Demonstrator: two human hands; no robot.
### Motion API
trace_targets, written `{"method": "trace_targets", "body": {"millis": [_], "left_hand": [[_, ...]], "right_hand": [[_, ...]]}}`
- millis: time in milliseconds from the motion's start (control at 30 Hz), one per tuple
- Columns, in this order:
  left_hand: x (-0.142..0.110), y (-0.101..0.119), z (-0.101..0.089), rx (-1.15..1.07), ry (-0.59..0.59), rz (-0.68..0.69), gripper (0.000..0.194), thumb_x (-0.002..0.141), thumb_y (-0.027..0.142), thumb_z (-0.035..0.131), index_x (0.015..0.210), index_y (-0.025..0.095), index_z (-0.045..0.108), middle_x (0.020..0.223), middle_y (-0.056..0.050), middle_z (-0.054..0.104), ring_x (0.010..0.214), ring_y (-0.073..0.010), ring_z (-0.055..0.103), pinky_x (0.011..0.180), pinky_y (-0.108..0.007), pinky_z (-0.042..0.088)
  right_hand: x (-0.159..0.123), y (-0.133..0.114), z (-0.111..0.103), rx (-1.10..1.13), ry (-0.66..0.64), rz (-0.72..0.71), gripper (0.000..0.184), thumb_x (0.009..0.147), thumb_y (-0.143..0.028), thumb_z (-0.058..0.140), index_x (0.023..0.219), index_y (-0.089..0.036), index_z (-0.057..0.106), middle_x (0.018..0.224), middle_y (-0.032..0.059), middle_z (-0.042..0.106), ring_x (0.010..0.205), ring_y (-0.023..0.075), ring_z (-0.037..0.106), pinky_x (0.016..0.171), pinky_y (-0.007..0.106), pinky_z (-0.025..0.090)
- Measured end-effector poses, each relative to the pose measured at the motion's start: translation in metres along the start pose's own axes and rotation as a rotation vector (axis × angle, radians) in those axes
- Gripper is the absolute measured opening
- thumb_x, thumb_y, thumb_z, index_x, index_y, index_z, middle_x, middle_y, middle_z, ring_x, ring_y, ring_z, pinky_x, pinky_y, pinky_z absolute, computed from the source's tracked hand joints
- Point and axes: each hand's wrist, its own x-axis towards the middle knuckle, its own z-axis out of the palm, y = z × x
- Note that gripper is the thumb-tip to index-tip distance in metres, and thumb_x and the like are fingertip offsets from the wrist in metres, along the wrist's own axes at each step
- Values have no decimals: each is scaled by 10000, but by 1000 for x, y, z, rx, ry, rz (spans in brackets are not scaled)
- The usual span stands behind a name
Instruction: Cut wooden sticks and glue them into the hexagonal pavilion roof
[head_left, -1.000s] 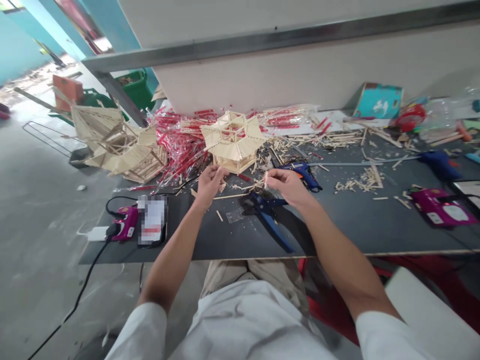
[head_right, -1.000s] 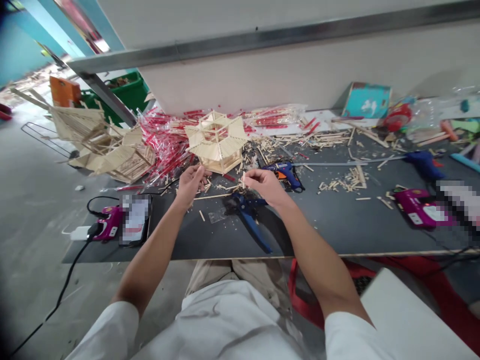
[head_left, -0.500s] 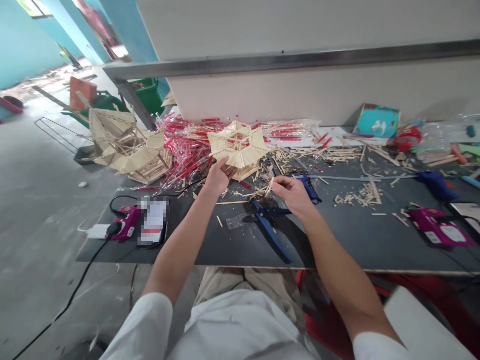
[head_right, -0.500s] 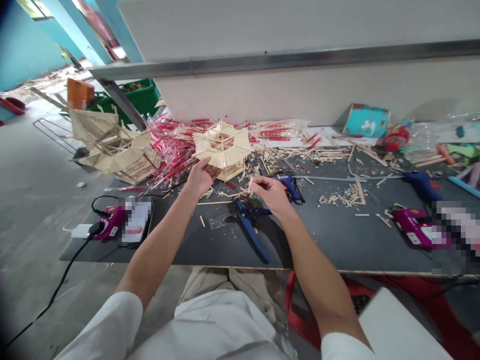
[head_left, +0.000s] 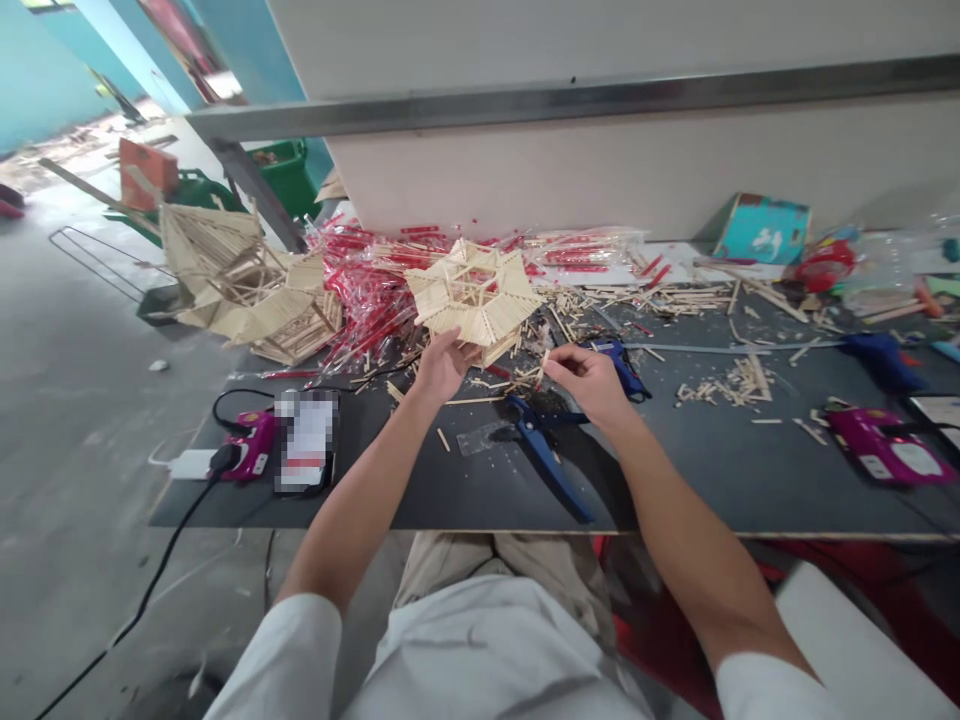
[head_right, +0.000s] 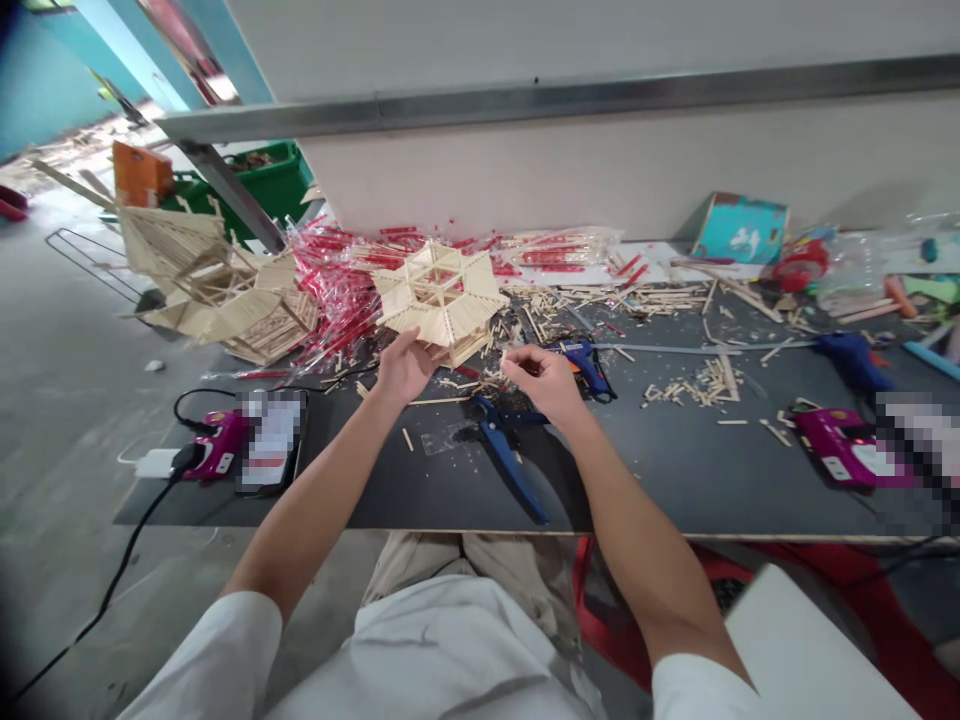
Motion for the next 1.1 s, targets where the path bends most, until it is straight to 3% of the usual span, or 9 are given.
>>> {"method": "trace_targets", "body": {"millis": [233, 400, 500, 633, 800, 933, 1100], "left_hand": [[-6, -4, -1, 0, 13, 19, 210, 744, 319, 832, 861, 224, 685, 959, -11, 787, 921, -173, 758, 888, -318, 594], [-8, -5, 1, 1, 18, 49, 304, 697, 234, 896, 900, 230, 670, 932, 16, 764, 868, -136, 738, 842, -283, 591], [-9, -4, 4, -5, 24, 15, 355, 727, 363, 914, 986, 237, 706, 996, -12, 780, 899, -156, 746, 810, -283, 597], [-4, -3, 6, -36, 93, -13, 417, 782, 506, 870, 1072, 249, 717, 1054, -36, 795, 982, -210, 760, 806, -326, 611], [1, 0, 10, -75, 162, -26, 295, 751, 298, 872, 994, 223, 723, 973, -12, 790, 882, -151, 752, 791, -277, 600], [0, 1, 16, -105, 123, 35, 274, 727, 183, 864, 961, 227, 729, 1016, 5, 797, 939, -139, 755, 820, -244, 597], [-6, -2, 20, -109, 138, 42, 241, 705, 125, 878, 858, 218, 718, 909, 17, 788, 880, -150, 745, 708, -231, 578]], "right_hand": [[2, -2, 1, 9, 45, -2, 340, 748, -514, 854, 841, -208, 740, 753, -8, 665, 656, 131, 527, 649, 295, 442], [8, -6, -5, 44, 75, 2, 346, 769, -522, 840, 851, -209, 716, 629, -51, 542, 540, 96, 403, 537, 274, 331], [14, -15, -8, 51, 108, -16, 322, 789, -502, 833, 864, -214, 710, 655, -42, 570, 547, 98, 422, 536, 273, 333], [22, -32, -5, -109, 191, -158, 251, 833, -446, 811, 881, -214, 729, 739, -6, 654, 631, 121, 523, 615, 293, 411], [34, -57, 8, -248, 158, -294, 204, 883, -417, 770, 899, -218, 730, 762, 3, 680, 637, 128, 565, 616, 308, 444], [60, -77, 17, -170, 167, -403, 199, 875, -428, 784, 890, -240, 720, 769, -13, 662, 627, 114, 533, 565, 293, 405], [86, -96, 31, -42, 149, -428, 278, 872, -518, 783, 866, -255, 692, 741, -25, 600, 598, 101, 489, 545, 287, 379]]}}
